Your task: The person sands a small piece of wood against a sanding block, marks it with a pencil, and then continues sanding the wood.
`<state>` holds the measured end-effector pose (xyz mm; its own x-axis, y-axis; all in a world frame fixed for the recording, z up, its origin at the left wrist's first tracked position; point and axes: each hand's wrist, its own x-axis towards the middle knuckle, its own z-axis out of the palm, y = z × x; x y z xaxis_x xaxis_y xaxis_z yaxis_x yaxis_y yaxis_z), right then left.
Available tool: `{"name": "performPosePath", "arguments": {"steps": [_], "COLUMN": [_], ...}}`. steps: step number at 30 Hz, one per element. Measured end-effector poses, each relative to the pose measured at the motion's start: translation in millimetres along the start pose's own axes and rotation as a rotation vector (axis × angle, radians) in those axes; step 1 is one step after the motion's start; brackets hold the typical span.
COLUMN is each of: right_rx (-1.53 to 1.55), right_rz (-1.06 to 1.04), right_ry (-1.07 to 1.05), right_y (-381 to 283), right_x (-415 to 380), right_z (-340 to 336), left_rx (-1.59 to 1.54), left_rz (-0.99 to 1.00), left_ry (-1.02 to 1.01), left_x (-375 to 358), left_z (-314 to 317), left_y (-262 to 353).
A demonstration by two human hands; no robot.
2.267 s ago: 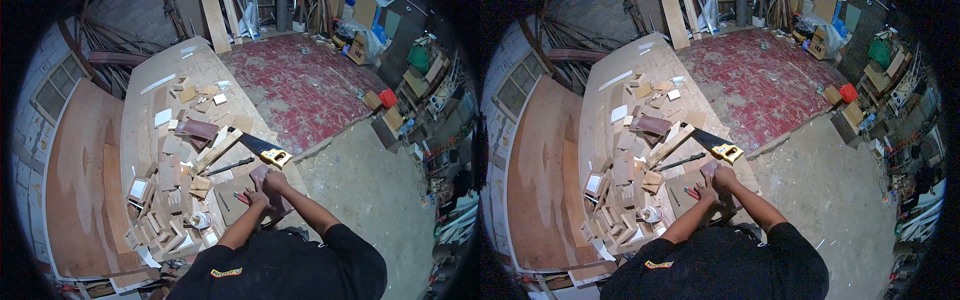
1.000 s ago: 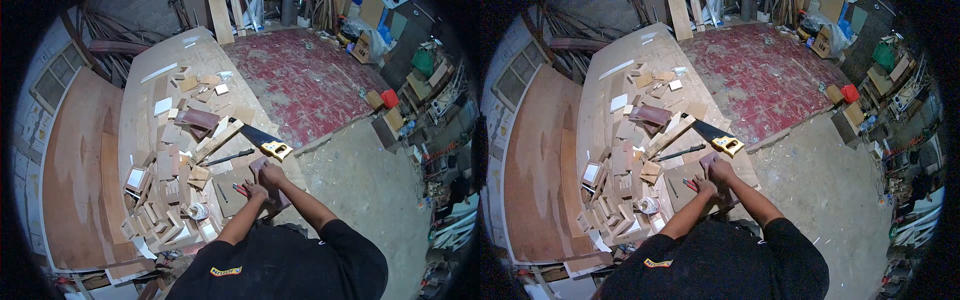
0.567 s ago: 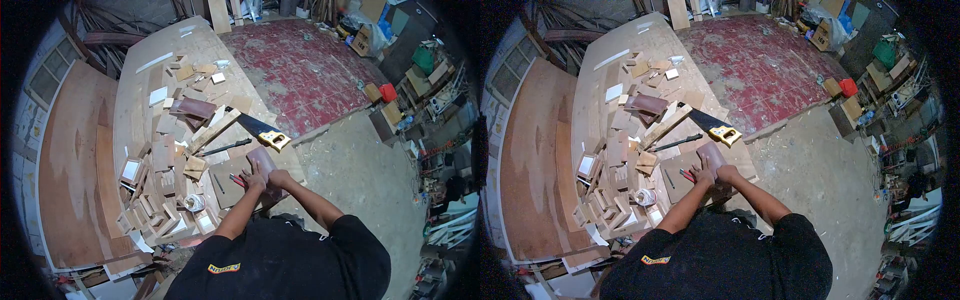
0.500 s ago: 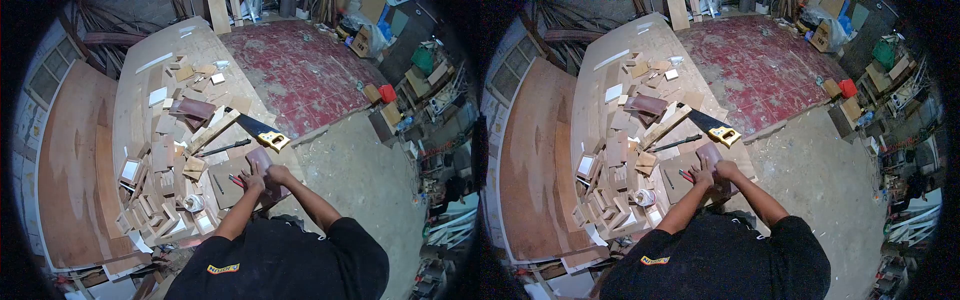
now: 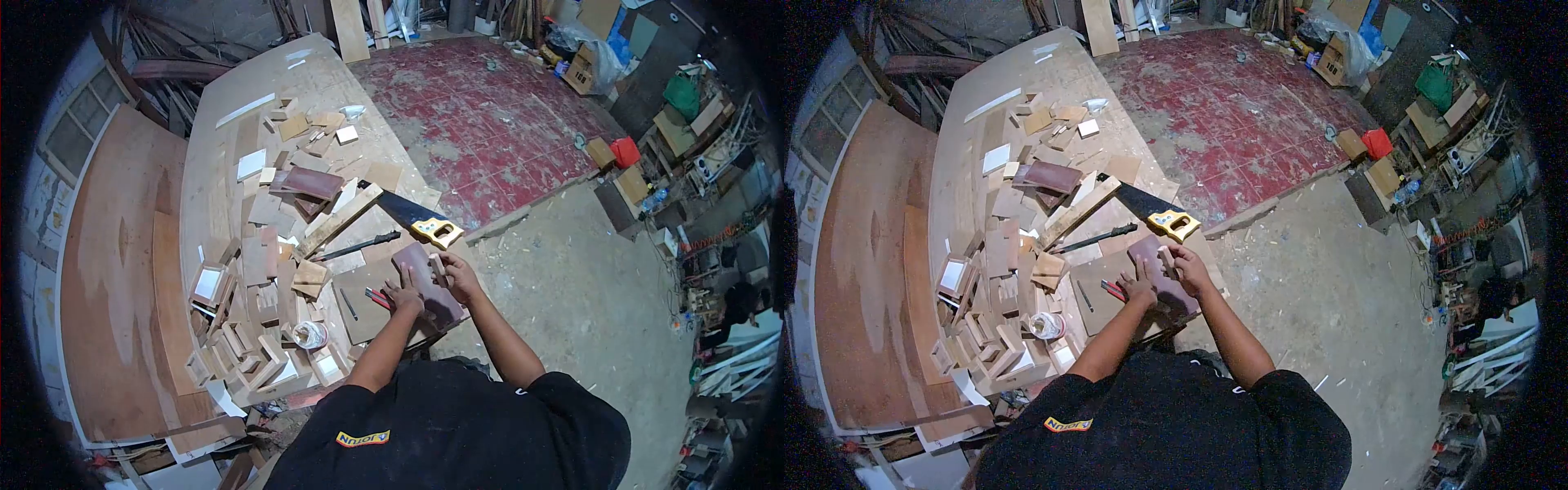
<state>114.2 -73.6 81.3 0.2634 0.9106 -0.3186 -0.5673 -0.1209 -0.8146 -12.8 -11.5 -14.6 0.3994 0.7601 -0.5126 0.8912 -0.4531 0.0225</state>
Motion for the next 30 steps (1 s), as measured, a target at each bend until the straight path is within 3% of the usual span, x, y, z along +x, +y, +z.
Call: {"name": "performPosePath", "arguments": {"steps": [2, 4, 9, 15, 24, 26, 30], "right_rx": [0.028, 0.042, 0.082, 0.092, 0.333, 0.178, -0.041], "right_rz": [-0.069, -0.107, -0.152, -0.154, -0.061, -0.079, -0.158], "right_ry": [-0.058, -0.090, -0.118, -0.040, -0.122, 0.040, 0.097], "right_y": [4, 5, 2, 5, 14, 15, 11], "right_x": [0, -1, -12, -14, -11, -13, -14], "right_z": [-3, -5, -2, -2, -7, -2, 11], "left_rx": [0.006, -0.013, -0.020, -0.029, 0.000, 0.017, -0.044], "left_rz": [-0.004, 0.006, 0.014, 0.015, 0.011, 0.012, 0.021], "left_ry": [0.044, -0.079, -0.106, -0.119, -0.126, -0.156, -0.044], "left_x": [-6, -13, -18, -16, -16, -15, 5], "left_z": [-9, -24, -29, -30, -32, -30, -1], "left_y": [0, 0, -2, -1, -1, -1, -5]}}
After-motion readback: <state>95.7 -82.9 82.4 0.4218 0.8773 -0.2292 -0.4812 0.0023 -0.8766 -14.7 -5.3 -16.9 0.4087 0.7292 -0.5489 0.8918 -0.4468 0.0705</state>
